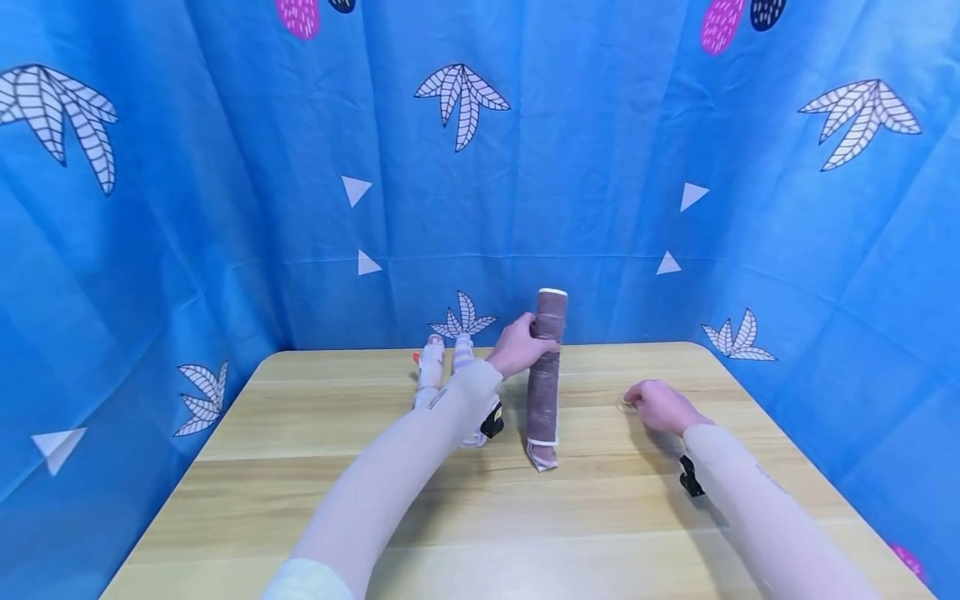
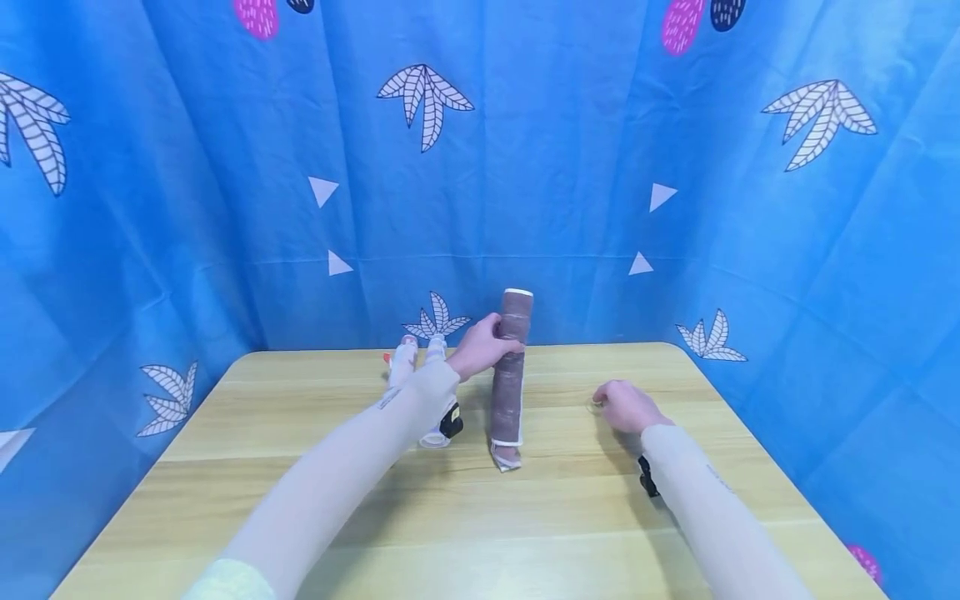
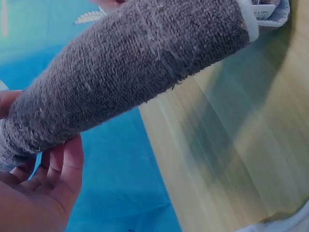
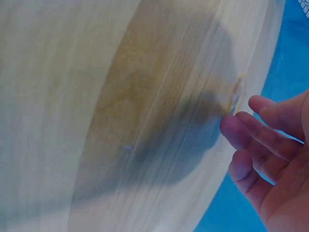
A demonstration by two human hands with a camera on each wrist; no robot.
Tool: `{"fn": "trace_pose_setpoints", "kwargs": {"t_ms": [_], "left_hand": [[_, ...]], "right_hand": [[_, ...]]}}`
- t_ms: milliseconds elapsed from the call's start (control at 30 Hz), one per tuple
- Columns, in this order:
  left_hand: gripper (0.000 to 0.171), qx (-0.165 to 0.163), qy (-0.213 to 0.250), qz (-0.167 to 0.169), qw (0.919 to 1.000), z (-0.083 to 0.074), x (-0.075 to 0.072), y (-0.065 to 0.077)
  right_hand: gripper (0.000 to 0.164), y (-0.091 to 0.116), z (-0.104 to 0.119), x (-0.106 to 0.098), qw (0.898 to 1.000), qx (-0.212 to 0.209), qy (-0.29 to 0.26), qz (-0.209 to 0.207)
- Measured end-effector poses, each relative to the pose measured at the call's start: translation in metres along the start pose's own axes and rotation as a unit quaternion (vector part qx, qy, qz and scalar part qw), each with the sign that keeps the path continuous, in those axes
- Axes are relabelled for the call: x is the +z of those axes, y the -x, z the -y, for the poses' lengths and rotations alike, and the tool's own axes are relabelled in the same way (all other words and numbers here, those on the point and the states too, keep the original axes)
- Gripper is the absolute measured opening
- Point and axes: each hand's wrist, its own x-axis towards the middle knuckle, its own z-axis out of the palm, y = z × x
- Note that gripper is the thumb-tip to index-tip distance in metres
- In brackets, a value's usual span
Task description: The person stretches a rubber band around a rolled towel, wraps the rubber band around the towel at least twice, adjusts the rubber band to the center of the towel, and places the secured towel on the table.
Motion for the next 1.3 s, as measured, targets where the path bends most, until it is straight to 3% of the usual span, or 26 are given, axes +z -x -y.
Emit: {"fn": "trace_pose_setpoints", "kwargs": {"t_ms": [300,567,800,1000,1167,1300], "left_hand": [[0.049,0.052,-0.009,0.010,0.9986,-0.013,-0.002,0.023],[0.051,0.099,-0.003,0.011,0.9950,-0.021,-0.007,0.042],[0.061,0.132,-0.044,0.028,0.9898,-0.029,-0.019,0.063],[0.065,0.161,-0.099,0.054,0.9805,-0.031,-0.029,0.083],[0.062,0.193,-0.142,0.073,0.9682,-0.028,-0.037,0.098],[0.061,0.200,-0.172,0.080,0.9612,-0.025,-0.042,0.108]], "right_hand": [[0.015,-0.005,-0.001,0.003,1.000,0.007,0.016,0.015],[0.010,-0.011,-0.001,0.006,0.999,0.008,0.035,0.004],[0.021,-0.013,0.005,0.006,0.999,0.007,0.046,0.004],[0.031,-0.011,0.007,0.008,0.999,-0.003,0.037,0.004],[0.017,-0.010,0.005,0.011,1.000,-0.025,0.018,0.002],[0.007,-0.012,0.008,0.012,0.999,-0.043,-0.012,-0.011]]}}
